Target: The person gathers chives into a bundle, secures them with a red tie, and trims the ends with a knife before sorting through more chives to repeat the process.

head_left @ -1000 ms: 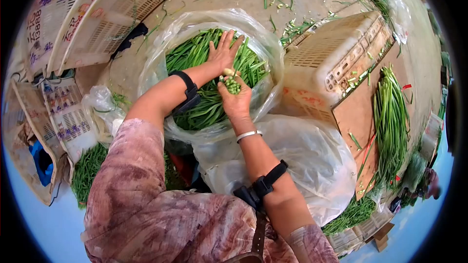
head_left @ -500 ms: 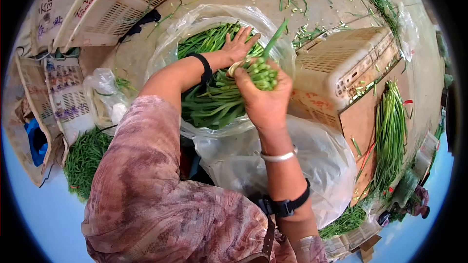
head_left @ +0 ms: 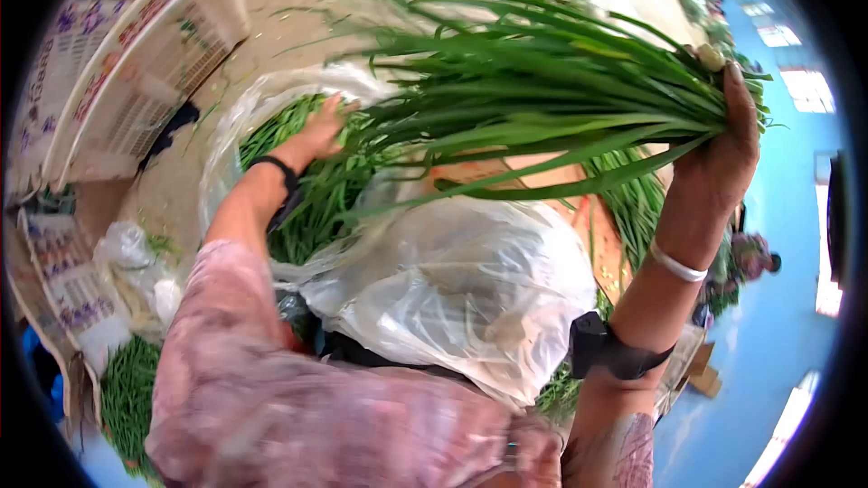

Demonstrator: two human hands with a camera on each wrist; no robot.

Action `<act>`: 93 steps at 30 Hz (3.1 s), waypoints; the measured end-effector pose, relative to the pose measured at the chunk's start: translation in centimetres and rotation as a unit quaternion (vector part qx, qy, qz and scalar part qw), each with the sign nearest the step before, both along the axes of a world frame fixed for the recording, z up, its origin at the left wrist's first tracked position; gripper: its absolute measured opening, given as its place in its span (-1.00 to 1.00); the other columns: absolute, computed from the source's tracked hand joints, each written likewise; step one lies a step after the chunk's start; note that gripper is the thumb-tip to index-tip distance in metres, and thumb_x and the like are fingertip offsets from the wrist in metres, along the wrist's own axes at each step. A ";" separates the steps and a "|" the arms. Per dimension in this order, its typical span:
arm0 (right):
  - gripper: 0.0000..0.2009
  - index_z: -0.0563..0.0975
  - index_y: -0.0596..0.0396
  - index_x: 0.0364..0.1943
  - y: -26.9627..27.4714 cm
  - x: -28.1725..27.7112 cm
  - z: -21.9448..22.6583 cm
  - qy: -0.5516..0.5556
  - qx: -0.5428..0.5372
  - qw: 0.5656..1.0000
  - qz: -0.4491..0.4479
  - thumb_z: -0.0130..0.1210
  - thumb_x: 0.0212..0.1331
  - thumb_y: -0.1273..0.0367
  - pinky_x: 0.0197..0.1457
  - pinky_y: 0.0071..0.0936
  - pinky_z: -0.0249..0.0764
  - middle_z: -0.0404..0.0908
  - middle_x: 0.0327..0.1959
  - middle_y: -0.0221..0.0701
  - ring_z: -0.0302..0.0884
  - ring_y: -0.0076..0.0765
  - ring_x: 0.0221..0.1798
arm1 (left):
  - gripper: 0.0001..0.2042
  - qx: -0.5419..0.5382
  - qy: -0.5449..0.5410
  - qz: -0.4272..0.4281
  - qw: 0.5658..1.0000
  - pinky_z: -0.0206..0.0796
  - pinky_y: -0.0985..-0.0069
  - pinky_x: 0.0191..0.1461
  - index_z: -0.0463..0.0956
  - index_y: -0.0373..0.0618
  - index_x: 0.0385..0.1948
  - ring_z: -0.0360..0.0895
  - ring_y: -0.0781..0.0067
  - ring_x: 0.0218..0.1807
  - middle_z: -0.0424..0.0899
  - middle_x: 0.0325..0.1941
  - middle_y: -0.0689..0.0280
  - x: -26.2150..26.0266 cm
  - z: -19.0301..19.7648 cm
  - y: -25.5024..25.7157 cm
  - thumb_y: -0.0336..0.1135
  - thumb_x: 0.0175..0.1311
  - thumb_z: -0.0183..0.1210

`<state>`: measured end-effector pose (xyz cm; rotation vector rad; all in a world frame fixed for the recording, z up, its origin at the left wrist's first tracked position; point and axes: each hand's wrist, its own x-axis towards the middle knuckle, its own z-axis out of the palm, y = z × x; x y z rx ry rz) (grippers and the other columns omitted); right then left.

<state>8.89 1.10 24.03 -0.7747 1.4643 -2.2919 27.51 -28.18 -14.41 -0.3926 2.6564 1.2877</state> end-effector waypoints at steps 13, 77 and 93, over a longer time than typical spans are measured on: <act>-0.78 0.49 0.37 -0.26 25.4 8.1 17.5 0.251 0.110 0.905 -0.325 0.10 0.04 0.45 -0.20 -0.38 0.52 0.58 -0.36 -0.17 0.56 -0.25 -0.33 | -0.42 0.086 0.201 0.152 0.964 0.28 0.46 0.09 0.33 -0.35 0.06 0.45 0.30 0.02 0.47 0.05 0.07 -6.2 12.9 -0.4 -0.21 0.01 0.25; -0.83 0.38 -0.05 -0.36 44.0 6.5 0.7 0.141 -0.194 0.971 -0.002 0.05 0.05 0.24 -0.03 -0.36 0.26 0.32 -0.58 -0.52 0.29 -0.50 -0.39 | -0.05 0.745 -0.339 -0.304 0.488 0.16 0.09 0.26 0.06 -0.16 0.25 0.27 -0.05 0.20 0.24 0.24 0.03 -5.4 26.2 48.8 0.31 -0.15 0.17; -0.81 0.42 0.19 -0.36 42.0 1.3 -7.4 0.004 -0.142 0.984 -0.110 0.13 -0.04 0.41 -0.29 -0.30 0.46 0.46 -0.51 -0.27 0.47 -0.24 -0.42 | -0.22 0.719 -0.397 -0.276 0.500 0.20 0.17 0.25 0.18 -0.24 0.16 0.32 -0.01 0.18 0.36 0.14 0.01 -2.6 25.4 47.7 -0.05 -0.10 0.31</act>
